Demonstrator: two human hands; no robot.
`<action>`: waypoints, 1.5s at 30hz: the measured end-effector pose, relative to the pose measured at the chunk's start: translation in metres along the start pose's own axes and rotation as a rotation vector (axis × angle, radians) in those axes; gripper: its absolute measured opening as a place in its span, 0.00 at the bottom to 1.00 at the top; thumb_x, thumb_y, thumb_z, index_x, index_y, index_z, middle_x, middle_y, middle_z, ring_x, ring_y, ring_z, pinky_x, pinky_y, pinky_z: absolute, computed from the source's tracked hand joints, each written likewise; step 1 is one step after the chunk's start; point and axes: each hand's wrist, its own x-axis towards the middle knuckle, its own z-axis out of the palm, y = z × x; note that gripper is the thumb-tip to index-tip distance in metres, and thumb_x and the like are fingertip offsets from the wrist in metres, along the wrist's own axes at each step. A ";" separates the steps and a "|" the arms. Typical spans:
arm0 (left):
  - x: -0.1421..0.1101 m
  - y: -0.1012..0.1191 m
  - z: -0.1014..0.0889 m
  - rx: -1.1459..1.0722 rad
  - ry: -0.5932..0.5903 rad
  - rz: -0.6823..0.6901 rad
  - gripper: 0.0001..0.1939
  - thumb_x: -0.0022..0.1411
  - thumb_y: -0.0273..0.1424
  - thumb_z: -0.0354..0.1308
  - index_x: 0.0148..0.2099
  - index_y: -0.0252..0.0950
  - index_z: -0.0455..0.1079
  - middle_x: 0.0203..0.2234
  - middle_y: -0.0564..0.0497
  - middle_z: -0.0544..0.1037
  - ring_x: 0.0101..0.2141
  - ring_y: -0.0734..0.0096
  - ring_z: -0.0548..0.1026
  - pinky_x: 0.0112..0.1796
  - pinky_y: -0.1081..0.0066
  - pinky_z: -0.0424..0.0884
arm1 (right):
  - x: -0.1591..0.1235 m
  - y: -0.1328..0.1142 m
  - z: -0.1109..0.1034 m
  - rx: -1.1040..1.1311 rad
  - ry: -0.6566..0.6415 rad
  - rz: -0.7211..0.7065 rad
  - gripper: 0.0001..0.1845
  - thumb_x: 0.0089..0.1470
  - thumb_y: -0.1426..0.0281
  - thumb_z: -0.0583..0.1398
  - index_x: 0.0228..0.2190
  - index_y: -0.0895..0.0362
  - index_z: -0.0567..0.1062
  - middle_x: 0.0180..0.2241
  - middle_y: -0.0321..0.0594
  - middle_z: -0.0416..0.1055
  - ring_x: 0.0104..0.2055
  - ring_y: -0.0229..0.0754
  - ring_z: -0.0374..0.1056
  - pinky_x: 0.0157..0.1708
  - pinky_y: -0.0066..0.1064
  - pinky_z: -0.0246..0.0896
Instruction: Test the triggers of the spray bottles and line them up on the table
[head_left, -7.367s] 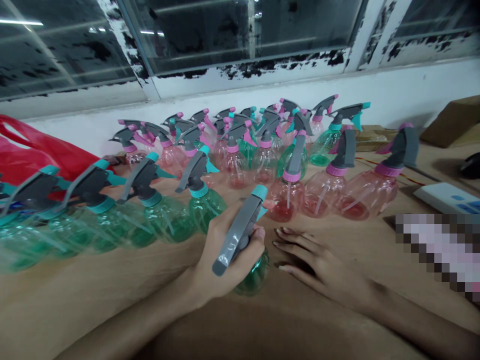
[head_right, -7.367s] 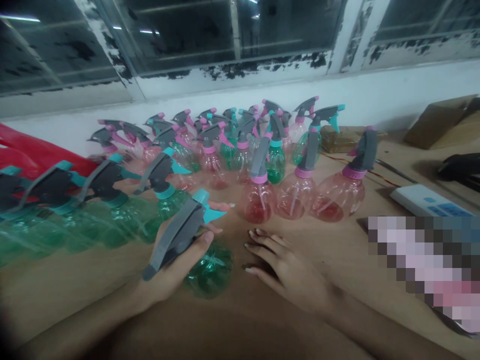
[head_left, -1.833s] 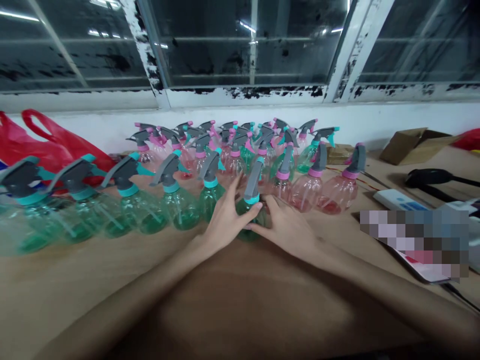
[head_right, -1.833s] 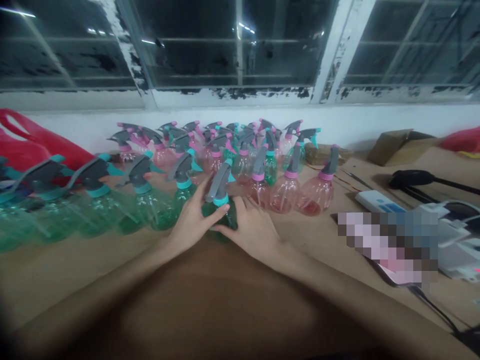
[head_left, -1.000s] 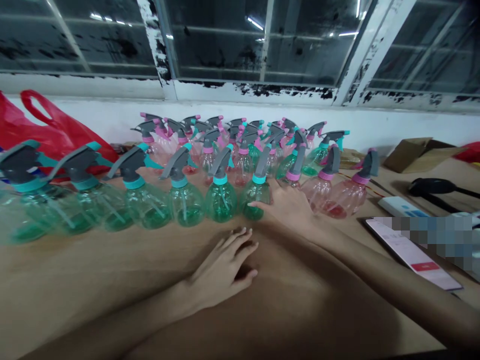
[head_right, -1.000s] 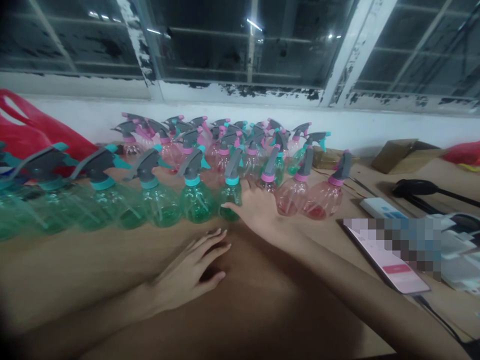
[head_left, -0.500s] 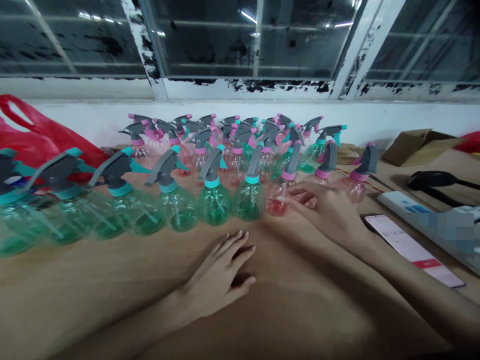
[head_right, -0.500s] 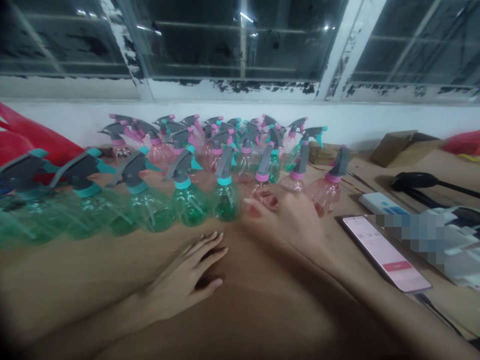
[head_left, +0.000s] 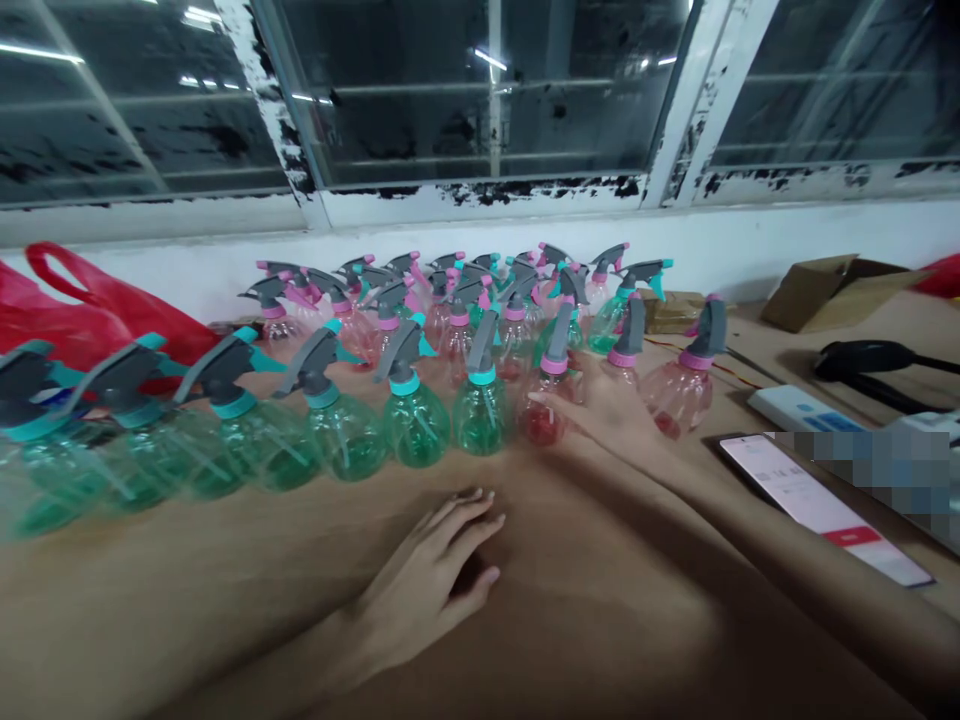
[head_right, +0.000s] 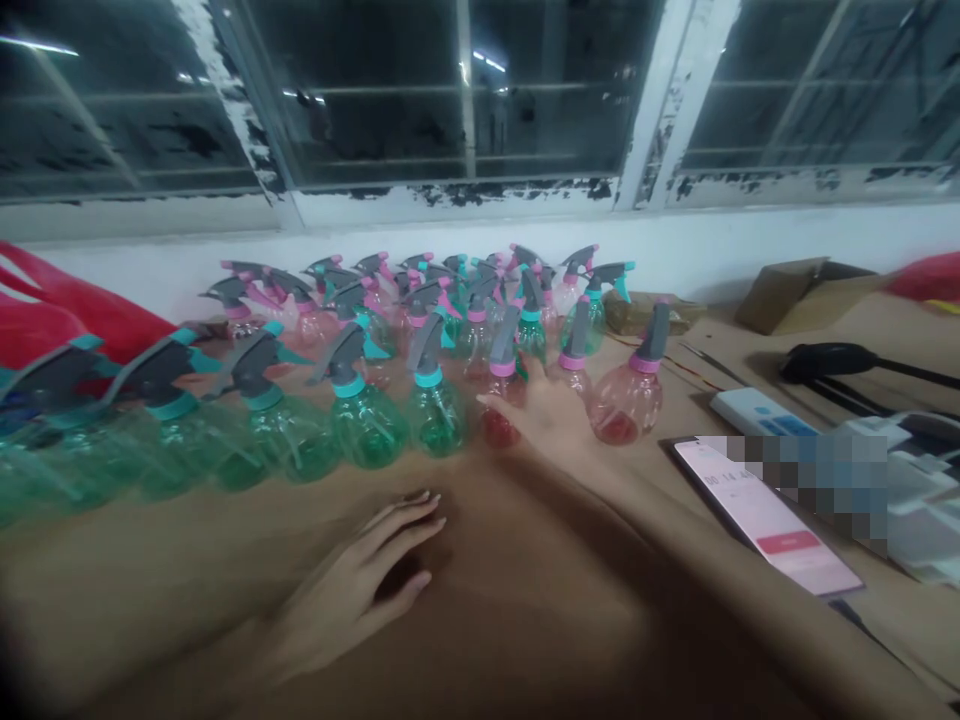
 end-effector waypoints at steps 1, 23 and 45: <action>0.001 0.003 -0.002 -0.024 0.008 -0.006 0.20 0.64 0.32 0.52 0.58 0.42 0.59 0.57 0.49 0.66 0.57 0.61 0.63 0.55 0.56 0.63 | 0.002 0.000 0.001 -0.004 -0.012 0.011 0.37 0.51 0.48 0.55 0.54 0.59 0.61 0.44 0.53 0.72 0.43 0.58 0.70 0.36 0.44 0.63; 0.101 0.058 -0.047 -0.514 0.262 -0.121 0.34 0.55 0.35 0.62 0.60 0.38 0.52 0.56 0.42 0.64 0.53 0.53 0.67 0.52 0.50 0.65 | -0.082 -0.017 -0.026 0.046 -0.071 -0.311 0.28 0.52 0.45 0.52 0.38 0.57 0.70 0.37 0.45 0.70 0.36 0.49 0.70 0.31 0.38 0.65; 0.074 0.031 -0.049 -0.584 0.382 -0.108 0.15 0.55 0.27 0.50 0.45 0.42 0.68 0.33 0.52 0.74 0.32 0.67 0.73 0.38 0.61 0.72 | -0.086 -0.024 0.015 0.462 -0.246 -0.504 0.38 0.47 0.50 0.61 0.52 0.58 0.60 0.47 0.49 0.69 0.47 0.50 0.66 0.45 0.44 0.64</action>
